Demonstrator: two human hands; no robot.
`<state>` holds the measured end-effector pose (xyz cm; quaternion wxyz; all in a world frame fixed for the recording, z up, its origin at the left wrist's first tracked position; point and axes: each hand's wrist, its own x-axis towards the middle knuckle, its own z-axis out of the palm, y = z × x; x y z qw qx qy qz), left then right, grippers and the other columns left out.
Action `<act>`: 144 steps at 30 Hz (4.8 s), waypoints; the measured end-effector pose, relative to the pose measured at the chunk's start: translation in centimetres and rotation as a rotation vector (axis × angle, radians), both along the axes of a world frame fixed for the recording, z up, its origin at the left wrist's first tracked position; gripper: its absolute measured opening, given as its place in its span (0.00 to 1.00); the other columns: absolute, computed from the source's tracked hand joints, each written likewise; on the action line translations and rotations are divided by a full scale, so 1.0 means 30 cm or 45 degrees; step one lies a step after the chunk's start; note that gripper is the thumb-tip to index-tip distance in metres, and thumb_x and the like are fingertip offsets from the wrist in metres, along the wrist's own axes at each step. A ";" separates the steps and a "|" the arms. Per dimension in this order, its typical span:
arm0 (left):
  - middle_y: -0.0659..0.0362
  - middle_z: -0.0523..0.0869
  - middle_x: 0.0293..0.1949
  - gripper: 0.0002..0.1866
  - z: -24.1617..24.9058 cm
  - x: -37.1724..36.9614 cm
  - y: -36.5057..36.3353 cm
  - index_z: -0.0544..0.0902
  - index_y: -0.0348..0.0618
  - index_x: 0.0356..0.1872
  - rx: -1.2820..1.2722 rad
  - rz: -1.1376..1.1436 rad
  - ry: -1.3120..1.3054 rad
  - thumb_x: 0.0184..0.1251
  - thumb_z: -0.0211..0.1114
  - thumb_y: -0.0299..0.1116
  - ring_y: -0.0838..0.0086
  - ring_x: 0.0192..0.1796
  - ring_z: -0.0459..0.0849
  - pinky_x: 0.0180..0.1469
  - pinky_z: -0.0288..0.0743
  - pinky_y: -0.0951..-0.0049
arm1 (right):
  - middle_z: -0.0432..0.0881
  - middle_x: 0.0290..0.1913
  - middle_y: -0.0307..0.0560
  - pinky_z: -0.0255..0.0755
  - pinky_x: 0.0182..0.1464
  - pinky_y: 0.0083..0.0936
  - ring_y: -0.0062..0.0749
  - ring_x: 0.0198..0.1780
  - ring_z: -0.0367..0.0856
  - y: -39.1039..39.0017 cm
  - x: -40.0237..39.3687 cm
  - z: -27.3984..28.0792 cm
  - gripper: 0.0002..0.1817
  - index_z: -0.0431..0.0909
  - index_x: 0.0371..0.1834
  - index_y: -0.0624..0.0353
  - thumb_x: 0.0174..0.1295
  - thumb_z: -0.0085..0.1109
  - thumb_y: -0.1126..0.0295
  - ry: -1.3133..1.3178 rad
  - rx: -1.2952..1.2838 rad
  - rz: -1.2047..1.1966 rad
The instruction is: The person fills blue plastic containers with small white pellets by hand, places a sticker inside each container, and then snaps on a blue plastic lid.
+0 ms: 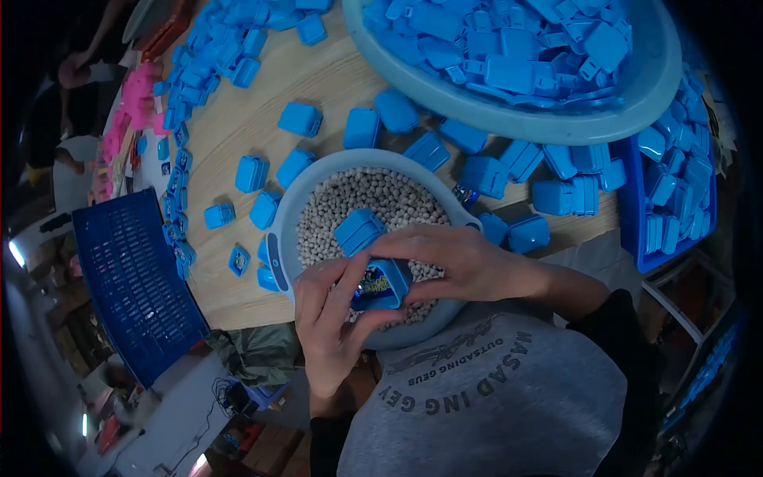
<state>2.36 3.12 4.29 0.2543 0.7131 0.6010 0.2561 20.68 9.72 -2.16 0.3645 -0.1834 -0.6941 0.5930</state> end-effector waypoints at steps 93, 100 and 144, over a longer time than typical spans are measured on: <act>0.51 0.69 0.52 0.43 -0.057 -0.015 -0.061 0.63 0.37 0.57 -0.127 -0.015 -0.468 0.42 0.75 0.45 0.65 0.53 0.71 0.53 0.67 0.66 | 0.64 0.60 0.54 0.68 0.58 0.34 0.42 0.60 0.67 -0.096 -0.038 0.057 0.08 0.73 0.40 0.57 0.58 0.56 0.78 0.659 -0.680 -0.078; 0.50 0.72 0.46 0.39 -0.069 -0.015 -0.056 0.66 0.38 0.53 -0.246 -0.143 -0.382 0.38 0.77 0.38 0.62 0.46 0.74 0.47 0.69 0.65 | 0.68 0.53 0.45 0.69 0.52 0.26 0.27 0.52 0.71 -0.120 -0.013 0.013 0.05 0.74 0.38 0.60 0.59 0.56 0.76 0.700 -1.526 0.155; 0.46 0.65 0.51 0.43 -0.171 -0.007 -0.137 0.54 0.45 0.56 0.008 -0.136 -0.828 0.41 0.76 0.31 0.62 0.53 0.69 0.53 0.64 0.60 | 0.67 0.52 0.43 0.65 0.51 0.23 0.26 0.51 0.69 -0.126 -0.035 -0.010 0.07 0.73 0.35 0.59 0.56 0.60 0.77 0.610 -1.616 0.350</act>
